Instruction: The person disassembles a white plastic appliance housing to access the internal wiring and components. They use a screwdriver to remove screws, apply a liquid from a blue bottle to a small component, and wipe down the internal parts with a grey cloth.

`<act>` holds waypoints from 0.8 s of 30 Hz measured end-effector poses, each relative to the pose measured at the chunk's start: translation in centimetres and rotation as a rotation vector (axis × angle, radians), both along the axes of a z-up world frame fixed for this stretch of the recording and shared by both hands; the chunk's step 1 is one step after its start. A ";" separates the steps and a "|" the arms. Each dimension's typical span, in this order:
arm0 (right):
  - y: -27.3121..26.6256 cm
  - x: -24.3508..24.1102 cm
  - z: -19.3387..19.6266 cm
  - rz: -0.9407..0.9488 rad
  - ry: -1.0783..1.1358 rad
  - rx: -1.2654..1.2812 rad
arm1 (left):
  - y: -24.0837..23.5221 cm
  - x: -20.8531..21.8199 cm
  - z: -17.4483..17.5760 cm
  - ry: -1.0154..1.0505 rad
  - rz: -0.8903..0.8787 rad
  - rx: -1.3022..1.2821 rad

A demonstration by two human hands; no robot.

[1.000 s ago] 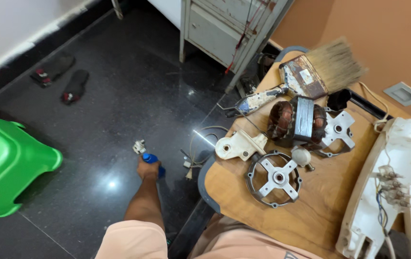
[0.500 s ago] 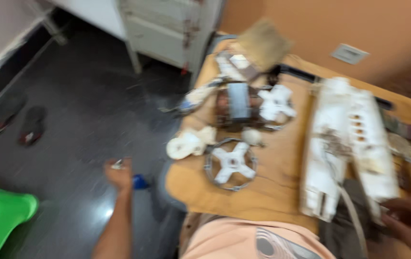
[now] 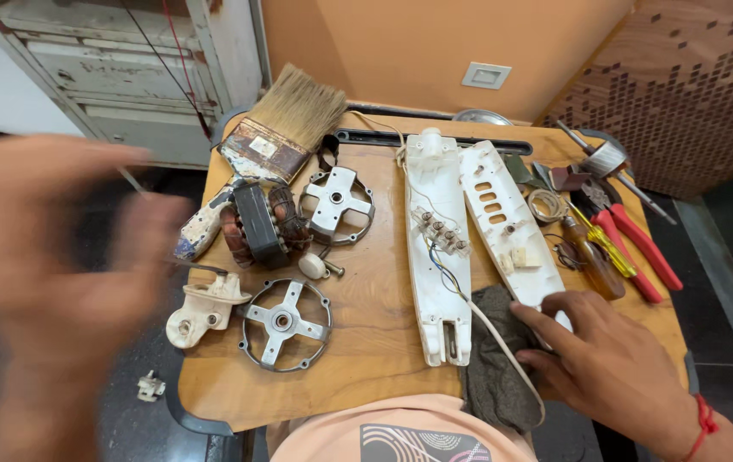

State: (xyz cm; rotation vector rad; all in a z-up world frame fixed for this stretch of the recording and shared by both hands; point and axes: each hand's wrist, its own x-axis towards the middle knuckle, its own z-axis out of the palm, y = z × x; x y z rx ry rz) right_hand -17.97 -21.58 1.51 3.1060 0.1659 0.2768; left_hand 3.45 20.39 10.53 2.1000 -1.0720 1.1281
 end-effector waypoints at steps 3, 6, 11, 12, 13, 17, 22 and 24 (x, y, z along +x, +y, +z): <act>0.5 1.6 -0.1 0.127 -0.026 0.002 | -6.9 -2.3 -0.9 0.117 -0.208 0.134; 0.6 2.6 0.1 0.127 -0.042 0.032 | -11.8 -4.7 -2.4 0.241 -0.401 0.167; -0.7 3.6 1.4 -0.024 -0.048 0.455 | -17.0 -9.0 -5.5 0.380 -0.498 0.343; -1.1 3.6 1.7 -0.045 -0.059 0.564 | -17.6 -9.6 -6.0 0.353 -0.499 0.342; -1.4 3.5 1.8 -0.066 -0.069 0.673 | -18.1 -9.8 -6.4 0.325 -0.500 0.341; -1.9 4.4 1.2 -0.043 0.006 0.901 | -19.5 -9.6 -7.1 0.355 -0.450 0.454; -1.1 4.1 0.8 -0.086 0.100 0.640 | -20.6 -9.0 -7.4 0.404 -0.392 0.427; -1.2 4.1 0.9 -0.173 0.113 0.667 | -20.7 -8.7 -7.3 0.388 -0.341 0.462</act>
